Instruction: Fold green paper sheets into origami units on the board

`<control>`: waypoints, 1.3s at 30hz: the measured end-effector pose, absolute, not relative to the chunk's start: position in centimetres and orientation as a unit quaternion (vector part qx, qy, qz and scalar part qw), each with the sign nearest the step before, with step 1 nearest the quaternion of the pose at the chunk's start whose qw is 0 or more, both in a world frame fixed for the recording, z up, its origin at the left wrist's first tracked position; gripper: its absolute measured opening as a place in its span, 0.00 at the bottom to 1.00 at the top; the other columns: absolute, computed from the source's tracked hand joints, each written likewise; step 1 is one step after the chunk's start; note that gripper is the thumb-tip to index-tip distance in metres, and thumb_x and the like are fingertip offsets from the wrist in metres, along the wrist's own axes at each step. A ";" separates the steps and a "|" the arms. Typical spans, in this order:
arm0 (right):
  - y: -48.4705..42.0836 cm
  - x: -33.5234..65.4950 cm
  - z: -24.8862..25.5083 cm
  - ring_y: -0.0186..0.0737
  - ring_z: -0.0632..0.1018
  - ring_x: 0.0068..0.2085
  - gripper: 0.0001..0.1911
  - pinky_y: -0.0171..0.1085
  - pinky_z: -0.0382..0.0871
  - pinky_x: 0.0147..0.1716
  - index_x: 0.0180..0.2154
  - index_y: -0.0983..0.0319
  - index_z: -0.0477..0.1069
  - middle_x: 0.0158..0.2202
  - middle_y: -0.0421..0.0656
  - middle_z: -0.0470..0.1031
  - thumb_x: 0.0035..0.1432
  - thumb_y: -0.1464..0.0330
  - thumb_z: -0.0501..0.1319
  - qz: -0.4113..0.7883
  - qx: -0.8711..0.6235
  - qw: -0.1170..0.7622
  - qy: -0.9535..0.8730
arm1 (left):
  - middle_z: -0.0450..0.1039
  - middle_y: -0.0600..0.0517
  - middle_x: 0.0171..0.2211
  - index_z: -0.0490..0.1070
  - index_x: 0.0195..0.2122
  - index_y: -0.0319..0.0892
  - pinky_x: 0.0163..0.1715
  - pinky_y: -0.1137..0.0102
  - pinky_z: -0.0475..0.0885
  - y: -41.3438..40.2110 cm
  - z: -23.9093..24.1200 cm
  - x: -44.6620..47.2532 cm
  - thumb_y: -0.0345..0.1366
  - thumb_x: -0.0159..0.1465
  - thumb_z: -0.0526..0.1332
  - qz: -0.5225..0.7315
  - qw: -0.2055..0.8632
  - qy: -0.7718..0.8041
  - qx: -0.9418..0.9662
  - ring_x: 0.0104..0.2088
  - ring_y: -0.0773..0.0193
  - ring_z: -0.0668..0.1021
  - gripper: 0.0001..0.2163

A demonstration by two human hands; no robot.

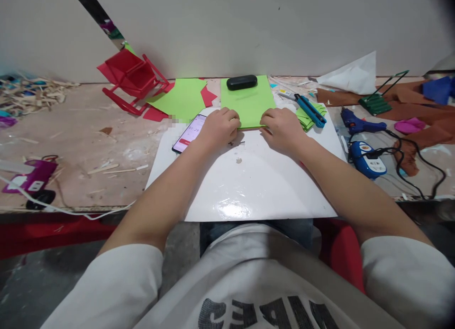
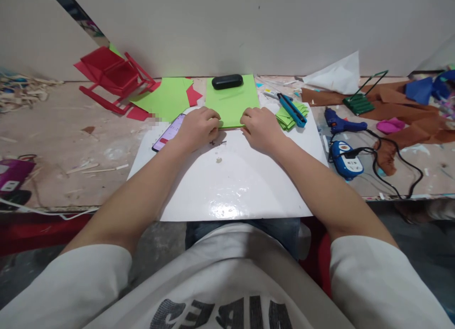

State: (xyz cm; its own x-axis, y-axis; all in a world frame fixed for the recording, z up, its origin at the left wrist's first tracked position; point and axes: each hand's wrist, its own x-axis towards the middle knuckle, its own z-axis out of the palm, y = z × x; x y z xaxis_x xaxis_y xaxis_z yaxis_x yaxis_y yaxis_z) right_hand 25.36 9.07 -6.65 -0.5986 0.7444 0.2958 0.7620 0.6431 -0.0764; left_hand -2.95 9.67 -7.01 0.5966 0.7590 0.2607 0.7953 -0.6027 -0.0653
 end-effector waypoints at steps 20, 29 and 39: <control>9.4 24.5 -7.6 0.65 0.81 0.55 0.16 0.57 0.64 0.53 0.52 0.58 0.87 0.55 0.57 0.88 0.80 0.64 0.60 -0.053 -0.449 0.120 -0.884 | 0.90 0.40 0.52 0.90 0.44 0.45 0.51 0.53 0.82 9.0 -6.8 -3.3 0.34 0.72 0.65 -0.143 -0.065 -0.513 -0.844 0.56 0.42 0.87 0.11; 9.5 24.8 -7.9 0.67 0.78 0.56 0.17 0.61 0.63 0.60 0.52 0.55 0.86 0.54 0.55 0.86 0.79 0.58 0.60 -0.031 -0.465 0.158 -0.870 | 0.88 0.40 0.51 0.88 0.47 0.46 0.54 0.53 0.81 8.8 -6.8 -3.3 0.37 0.72 0.69 -0.154 -0.070 -0.518 -0.839 0.56 0.41 0.86 0.08; 9.3 24.6 -7.8 0.68 0.80 0.57 0.20 0.64 0.63 0.65 0.51 0.57 0.85 0.57 0.56 0.86 0.78 0.54 0.59 -0.014 -0.493 0.162 -0.855 | 0.87 0.39 0.52 0.87 0.51 0.44 0.55 0.49 0.80 8.4 -7.0 -2.6 0.38 0.73 0.67 -0.164 -0.069 -0.524 -0.833 0.56 0.39 0.84 0.11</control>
